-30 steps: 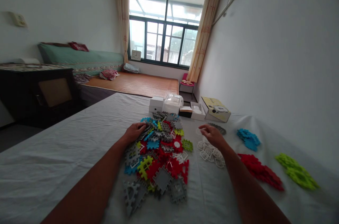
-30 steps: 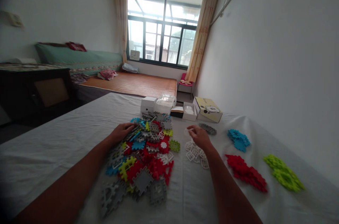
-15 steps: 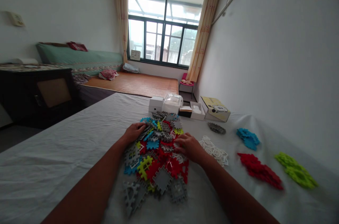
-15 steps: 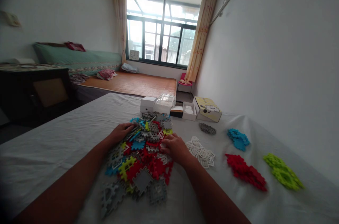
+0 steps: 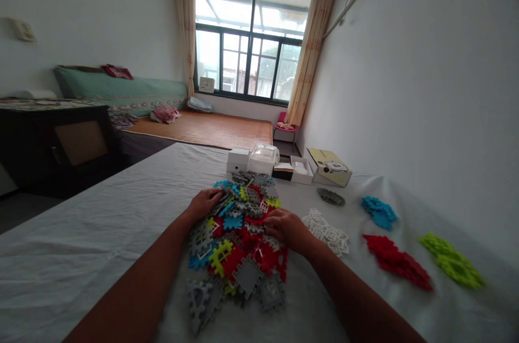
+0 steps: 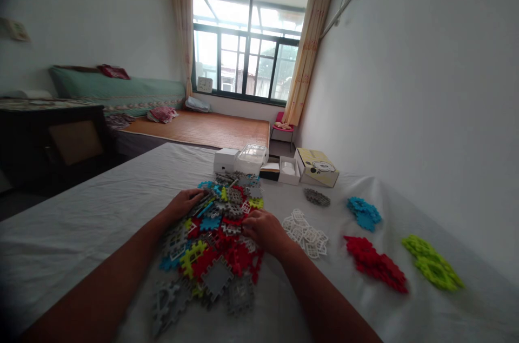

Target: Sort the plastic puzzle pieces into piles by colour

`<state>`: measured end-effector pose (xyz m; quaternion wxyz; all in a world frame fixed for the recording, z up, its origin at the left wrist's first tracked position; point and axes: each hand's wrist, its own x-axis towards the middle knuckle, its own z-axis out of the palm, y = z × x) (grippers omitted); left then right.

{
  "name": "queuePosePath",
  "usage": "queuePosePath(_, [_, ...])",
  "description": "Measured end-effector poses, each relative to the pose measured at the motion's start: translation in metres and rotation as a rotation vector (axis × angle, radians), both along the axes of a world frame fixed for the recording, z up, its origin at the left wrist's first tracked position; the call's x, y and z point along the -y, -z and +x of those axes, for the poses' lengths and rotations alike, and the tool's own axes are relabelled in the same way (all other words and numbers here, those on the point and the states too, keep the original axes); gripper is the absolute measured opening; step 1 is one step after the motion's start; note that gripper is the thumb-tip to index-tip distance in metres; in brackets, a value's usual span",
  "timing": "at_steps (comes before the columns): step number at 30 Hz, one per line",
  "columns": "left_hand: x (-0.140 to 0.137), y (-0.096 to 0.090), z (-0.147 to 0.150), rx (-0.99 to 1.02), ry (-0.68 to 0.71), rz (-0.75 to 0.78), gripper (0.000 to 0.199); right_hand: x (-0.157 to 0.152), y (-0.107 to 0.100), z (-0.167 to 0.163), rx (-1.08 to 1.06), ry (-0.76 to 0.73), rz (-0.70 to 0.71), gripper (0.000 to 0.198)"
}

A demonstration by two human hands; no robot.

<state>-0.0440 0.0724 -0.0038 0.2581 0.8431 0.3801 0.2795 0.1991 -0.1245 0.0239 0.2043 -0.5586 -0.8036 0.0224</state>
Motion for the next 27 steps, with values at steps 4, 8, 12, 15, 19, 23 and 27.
queuePosePath(4, [-0.001, 0.001, 0.000, 0.003, -0.006, -0.012, 0.047, -0.002, -0.005, 0.010, -0.030, 0.069, 0.045, 0.025])
queuePosePath(8, [0.001, 0.000, -0.001, 0.012, -0.015, -0.031, 0.047, -0.001, -0.007, 0.054, -0.041, 0.436, 0.088, 0.023])
queuePosePath(12, [0.004, -0.002, 0.000, 0.029, -0.010, -0.046, 0.046, 0.003, -0.005, 0.092, 0.064, 0.553, -0.044, 0.019])
queuePosePath(15, [0.004, -0.002, 0.000, 0.031, -0.017, -0.047, 0.045, 0.004, -0.006, 0.088, 0.012, 0.431, -0.019, 0.023])
queuePosePath(19, [0.002, -0.001, -0.001, 0.031, -0.017, -0.022, 0.045, 0.004, -0.004, 0.069, -0.072, 0.204, -0.154, 0.041])
queuePosePath(23, [0.000, -0.001, 0.000, 0.015, -0.002, 0.001, 0.046, 0.004, 0.000, 0.065, -0.066, 0.158, -0.153, 0.051])
queuePosePath(27, [0.001, -0.002, 0.000, 0.025, -0.004, -0.027, 0.046, 0.002, -0.005, 0.064, -0.158, 0.199, -0.037, 0.043])
